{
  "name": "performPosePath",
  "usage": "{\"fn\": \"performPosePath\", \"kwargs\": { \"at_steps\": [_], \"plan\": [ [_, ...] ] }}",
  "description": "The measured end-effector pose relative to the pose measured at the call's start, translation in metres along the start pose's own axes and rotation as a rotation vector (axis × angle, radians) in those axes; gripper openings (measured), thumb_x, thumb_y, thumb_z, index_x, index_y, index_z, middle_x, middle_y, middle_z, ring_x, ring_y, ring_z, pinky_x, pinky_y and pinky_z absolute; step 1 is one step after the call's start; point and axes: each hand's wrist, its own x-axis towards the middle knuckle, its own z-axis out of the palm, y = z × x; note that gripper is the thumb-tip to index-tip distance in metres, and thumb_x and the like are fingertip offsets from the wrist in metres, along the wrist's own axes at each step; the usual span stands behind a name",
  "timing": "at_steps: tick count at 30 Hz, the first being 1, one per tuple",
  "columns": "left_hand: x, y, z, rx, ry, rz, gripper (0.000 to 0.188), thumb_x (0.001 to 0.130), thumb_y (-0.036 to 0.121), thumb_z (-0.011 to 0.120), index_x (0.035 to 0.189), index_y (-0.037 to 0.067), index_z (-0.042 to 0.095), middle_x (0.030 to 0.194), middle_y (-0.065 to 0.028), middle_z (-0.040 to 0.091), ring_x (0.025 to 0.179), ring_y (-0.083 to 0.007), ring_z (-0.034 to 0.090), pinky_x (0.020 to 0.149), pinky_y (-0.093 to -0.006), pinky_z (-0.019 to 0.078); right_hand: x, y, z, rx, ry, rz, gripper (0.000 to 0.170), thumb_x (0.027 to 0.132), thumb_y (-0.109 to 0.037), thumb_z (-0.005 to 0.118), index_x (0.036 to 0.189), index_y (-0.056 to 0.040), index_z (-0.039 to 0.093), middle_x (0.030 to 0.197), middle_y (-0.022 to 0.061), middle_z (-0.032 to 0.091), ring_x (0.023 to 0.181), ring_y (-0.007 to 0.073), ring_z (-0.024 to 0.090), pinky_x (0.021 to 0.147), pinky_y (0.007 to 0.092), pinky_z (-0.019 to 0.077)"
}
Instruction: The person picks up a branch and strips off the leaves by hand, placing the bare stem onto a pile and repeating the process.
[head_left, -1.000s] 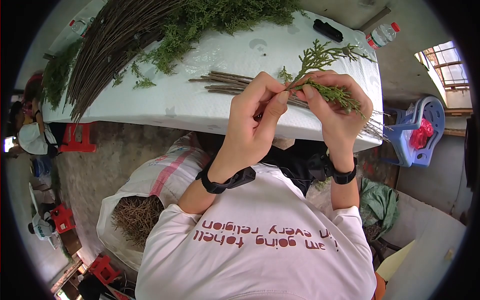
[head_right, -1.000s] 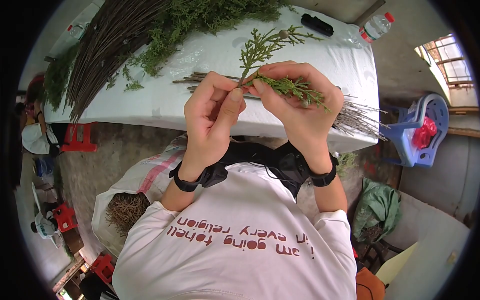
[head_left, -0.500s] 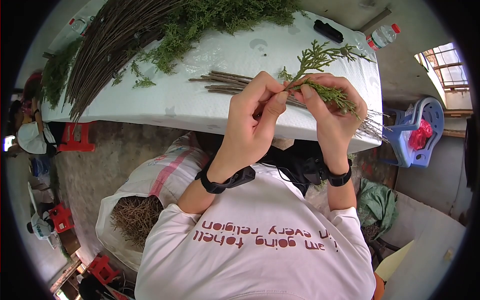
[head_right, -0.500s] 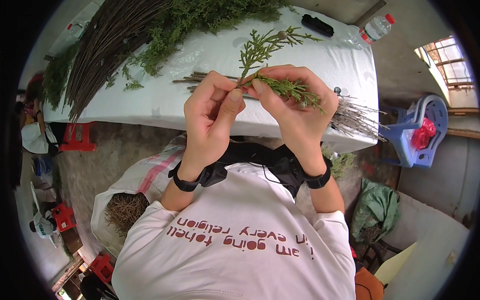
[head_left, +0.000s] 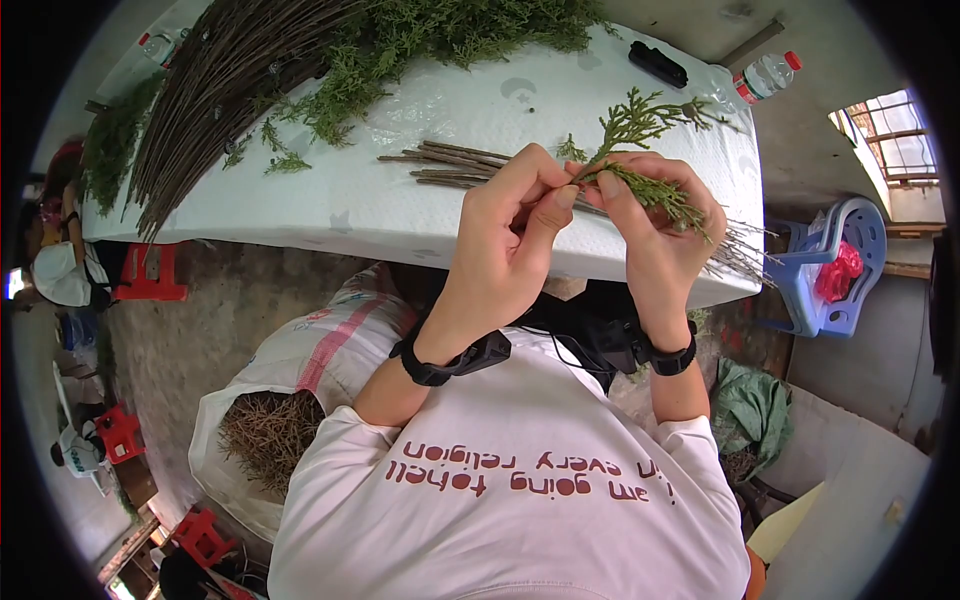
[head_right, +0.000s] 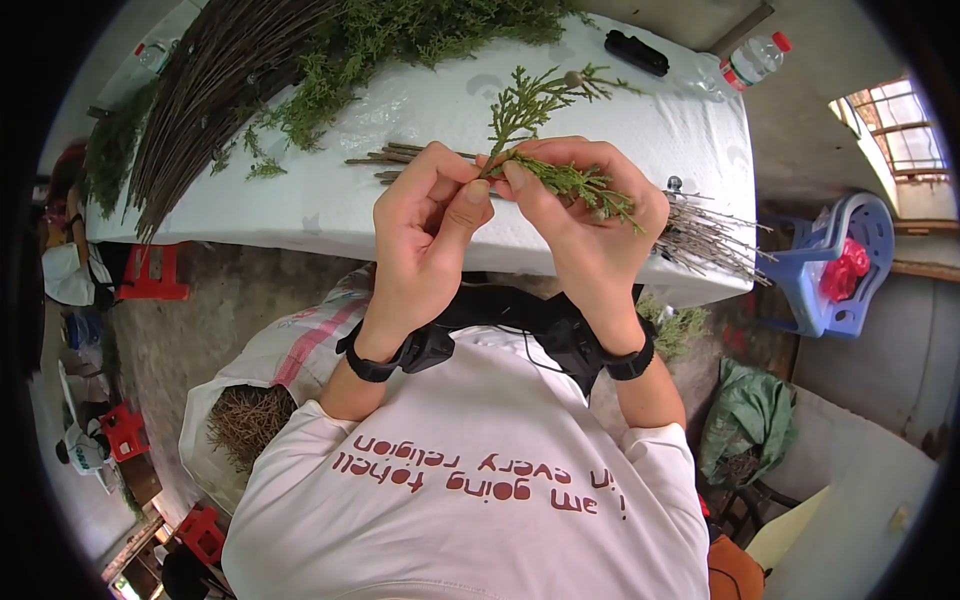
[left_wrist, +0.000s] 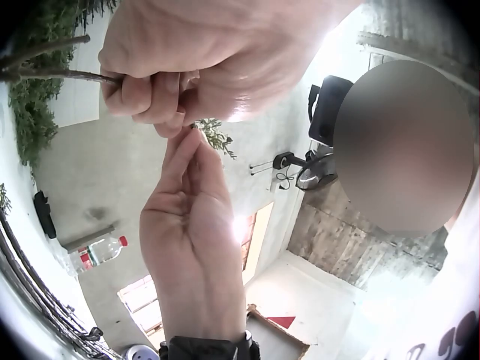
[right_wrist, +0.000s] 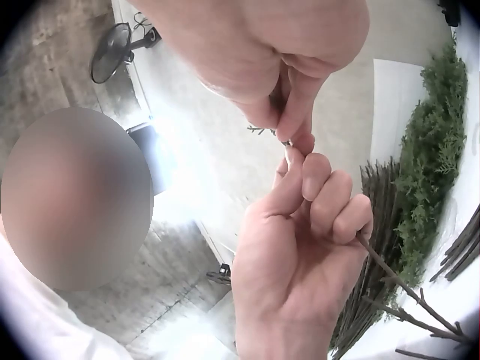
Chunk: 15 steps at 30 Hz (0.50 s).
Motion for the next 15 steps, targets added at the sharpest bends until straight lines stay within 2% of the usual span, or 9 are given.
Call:
{"fn": "performPosePath", "kwargs": {
  "at_steps": [3,6,7,10,15],
  "plan": [
    [0.000,-0.001,-0.001,0.006,0.001,0.001,0.012,0.098,0.005,0.054,0.089,0.000,0.049,0.068,-0.0001,0.049,0.062,-0.0038,0.039,0.054,-0.0204,0.0318,0.000,0.000,0.003,0.020,-0.002,-0.002,0.013,0.084,0.010,0.066,0.096,0.0079,0.061,0.099,0.0153,0.067,0.087,0.0197,0.068,0.076,0.0348,0.0625],
    [0.000,-0.001,-0.004,0.028,-0.036,-0.031,0.008,0.099,0.007,0.054,0.093,0.002,0.051,0.088,-0.0046,0.067,0.072,-0.0030,0.052,0.063,-0.0175,0.0430,0.000,-0.001,0.004,0.020,-0.010,-0.016,0.014,0.084,0.010,0.066,0.096,0.0076,0.062,0.099,0.0156,0.067,0.087,0.0196,0.068,0.076,0.0349,0.0626],
    [0.000,-0.002,-0.003,0.027,-0.037,-0.032,0.008,0.099,0.007,0.054,0.093,0.002,0.051,0.088,-0.0046,0.067,0.072,-0.0030,0.052,0.063,-0.0175,0.0430,0.000,-0.002,0.004,0.019,-0.009,-0.016,0.014,0.084,0.010,0.066,0.096,0.0076,0.062,0.099,0.0156,0.067,0.087,0.0196,0.068,0.076,0.0349,0.0626],
    [0.002,-0.004,-0.001,-0.009,-0.003,0.033,0.013,0.099,0.008,0.054,0.090,0.000,0.049,0.068,0.0006,0.050,0.063,-0.0039,0.039,0.054,-0.0205,0.0317,0.002,-0.002,0.004,-0.002,-0.030,0.008,0.018,0.081,0.014,0.066,0.097,0.0079,0.062,0.100,0.0160,0.067,0.087,0.0209,0.068,0.078,0.0339,0.0621],
    [0.005,0.005,-0.006,-0.204,-0.041,-0.030,0.011,0.100,0.009,0.053,0.093,0.000,0.051,0.069,-0.0004,0.053,0.061,-0.0043,0.043,0.053,-0.0211,0.0337,0.013,0.001,-0.002,0.111,-0.099,-0.060,0.014,0.085,0.007,0.066,0.098,0.0097,0.065,0.096,0.0143,0.069,0.092,0.0208,0.069,0.076,0.0306,0.0590]
  ]
}}
